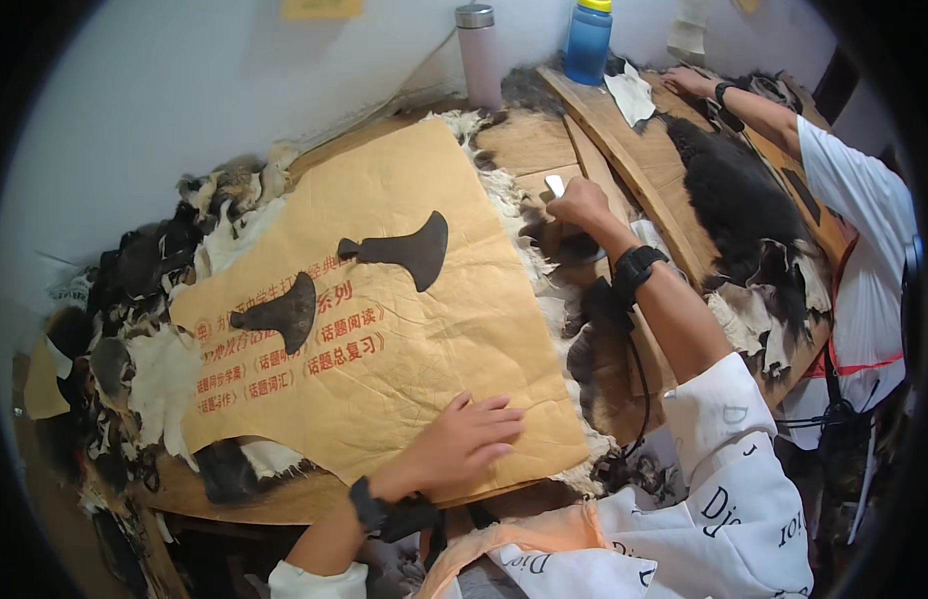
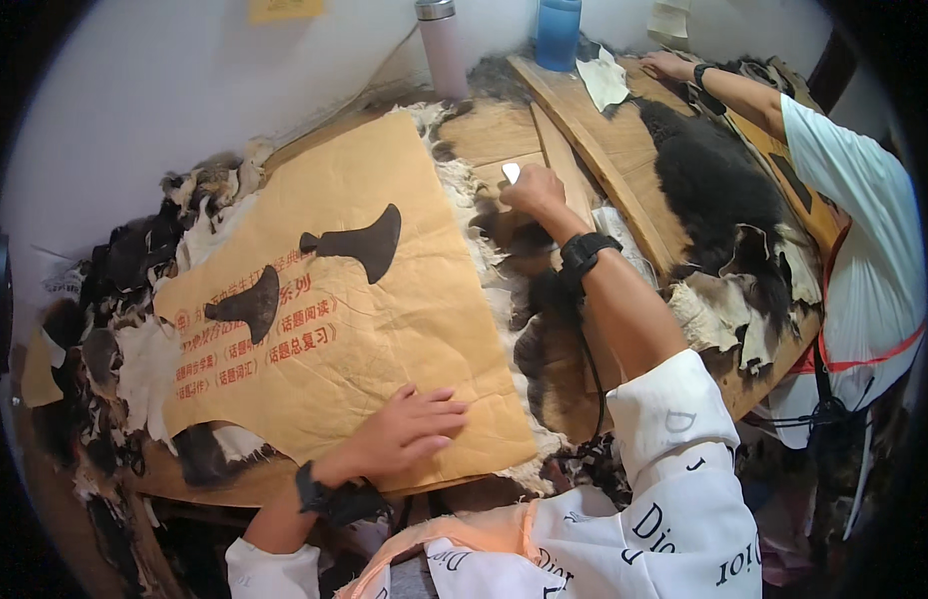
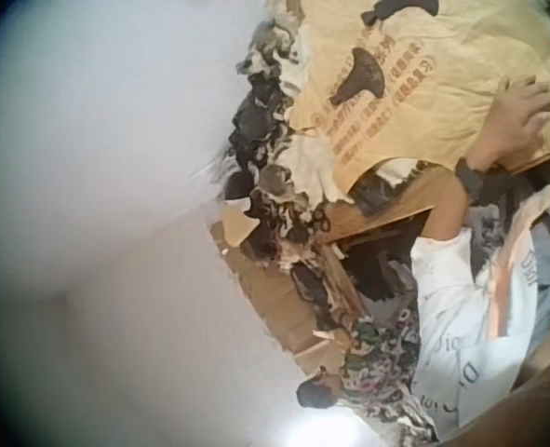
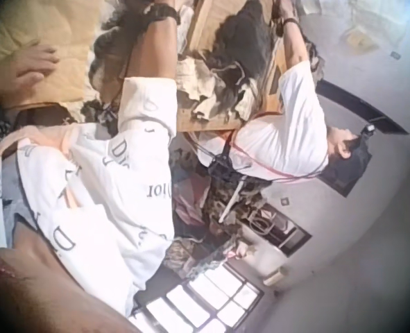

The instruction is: The recorder selects animal hides, positions them on a workbench, and uses templates to mark and cut specific sections of the pelts.

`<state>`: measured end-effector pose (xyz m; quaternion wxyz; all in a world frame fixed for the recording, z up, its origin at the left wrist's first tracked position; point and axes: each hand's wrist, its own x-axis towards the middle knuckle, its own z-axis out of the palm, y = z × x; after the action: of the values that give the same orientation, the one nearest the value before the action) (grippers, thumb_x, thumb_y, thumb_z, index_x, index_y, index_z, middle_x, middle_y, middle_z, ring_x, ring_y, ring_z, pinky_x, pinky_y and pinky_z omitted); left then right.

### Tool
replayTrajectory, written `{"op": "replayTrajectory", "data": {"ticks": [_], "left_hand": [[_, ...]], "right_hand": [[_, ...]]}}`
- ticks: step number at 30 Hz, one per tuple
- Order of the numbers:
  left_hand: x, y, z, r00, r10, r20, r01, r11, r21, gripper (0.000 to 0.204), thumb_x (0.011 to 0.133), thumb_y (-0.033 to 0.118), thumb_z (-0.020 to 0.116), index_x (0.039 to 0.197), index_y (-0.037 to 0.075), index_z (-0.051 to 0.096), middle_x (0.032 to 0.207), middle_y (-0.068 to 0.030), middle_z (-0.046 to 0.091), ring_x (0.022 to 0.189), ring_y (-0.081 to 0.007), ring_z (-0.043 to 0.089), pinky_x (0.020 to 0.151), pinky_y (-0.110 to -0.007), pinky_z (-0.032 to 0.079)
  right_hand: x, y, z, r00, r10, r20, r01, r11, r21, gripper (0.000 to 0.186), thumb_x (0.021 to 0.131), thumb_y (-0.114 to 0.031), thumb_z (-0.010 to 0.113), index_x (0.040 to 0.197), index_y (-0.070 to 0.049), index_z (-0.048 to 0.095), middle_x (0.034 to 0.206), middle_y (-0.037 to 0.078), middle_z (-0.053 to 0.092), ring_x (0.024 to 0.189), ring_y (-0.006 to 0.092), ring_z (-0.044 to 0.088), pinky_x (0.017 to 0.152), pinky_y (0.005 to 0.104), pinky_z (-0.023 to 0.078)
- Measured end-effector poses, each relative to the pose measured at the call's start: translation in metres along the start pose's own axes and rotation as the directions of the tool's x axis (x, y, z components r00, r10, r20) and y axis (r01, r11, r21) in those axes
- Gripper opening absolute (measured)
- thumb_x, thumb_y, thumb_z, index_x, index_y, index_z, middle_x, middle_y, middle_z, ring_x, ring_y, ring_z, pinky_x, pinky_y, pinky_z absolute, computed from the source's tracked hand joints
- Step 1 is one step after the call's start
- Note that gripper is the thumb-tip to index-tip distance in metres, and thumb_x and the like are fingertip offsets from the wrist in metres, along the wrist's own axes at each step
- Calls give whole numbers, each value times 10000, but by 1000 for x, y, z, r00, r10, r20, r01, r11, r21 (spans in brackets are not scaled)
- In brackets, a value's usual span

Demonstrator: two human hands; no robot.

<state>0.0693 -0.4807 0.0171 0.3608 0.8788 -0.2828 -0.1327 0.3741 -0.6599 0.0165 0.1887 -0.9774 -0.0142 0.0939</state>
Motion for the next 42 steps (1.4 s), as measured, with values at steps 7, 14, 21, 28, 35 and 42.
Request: {"op": "replayTrajectory", "data": {"ticks": [7, 14, 21, 28, 35, 42], "left_hand": [[-125, -50, -77, 362, -791, -494, 486, 612, -624, 203, 878, 186, 531, 942, 17, 624, 745, 14, 582, 609, -42, 489, 551, -183, 402], [-288, -108, -126, -219, -686, -694, 427, 572, -700, 150, 848, 172, 537, 874, 43, 608, 693, 4, 557, 602, -69, 488, 553, -208, 409], [-356, -139, -129, -369, -499, -784, 789, 277, -548, 239, 758, 243, 553, 894, 72, 650, 830, -130, 646, 783, -249, 620, 673, -320, 458], [-346, -146, -163, -207, -563, -800, 857, 291, -426, 256, 760, 298, 566, 878, 92, 661, 838, -114, 651, 791, -253, 621, 705, -328, 466], [-303, -200, -197, 115, -887, -446, 629, 413, -659, 343, 800, 304, 623, 813, -39, 634, 748, -66, 631, 658, -124, 585, 603, -264, 455], [-313, -254, -187, 165, -843, -512, 666, 479, -572, 280, 745, 249, 683, 743, -26, 634, 698, -77, 633, 586, -142, 581, 550, -273, 444]], "right_hand": [[19, 35, -20, 984, -162, 74, 96, 833, 545, 391, 669, -355, 642, 862, -16, 657, 727, 81, 596, 538, 134, 539, 484, 273, 437], [-38, 3, -22, 885, -459, -79, 460, 833, 308, 287, 762, -347, 582, 817, -73, 649, 543, 11, 518, 515, 94, 513, 494, 265, 403], [-83, -29, 37, 653, -753, -79, 738, 610, 288, 340, 669, -53, 651, 1003, -5, 612, 860, 113, 600, 744, 157, 563, 663, 283, 440], [-95, -31, 35, 778, -623, 74, 593, 769, 240, 415, 656, -79, 699, 1056, -16, 612, 851, 99, 614, 711, 142, 563, 670, 263, 446], [-96, -34, 38, 769, -636, 62, 600, 752, 272, 375, 664, -61, 694, 1028, -11, 619, 937, 85, 621, 775, 134, 566, 687, 257, 444], [-107, -48, 36, 823, -551, 139, 492, 813, 310, 361, 664, -48, 688, 1010, 18, 613, 1041, 97, 614, 899, 145, 571, 774, 256, 437]]}}
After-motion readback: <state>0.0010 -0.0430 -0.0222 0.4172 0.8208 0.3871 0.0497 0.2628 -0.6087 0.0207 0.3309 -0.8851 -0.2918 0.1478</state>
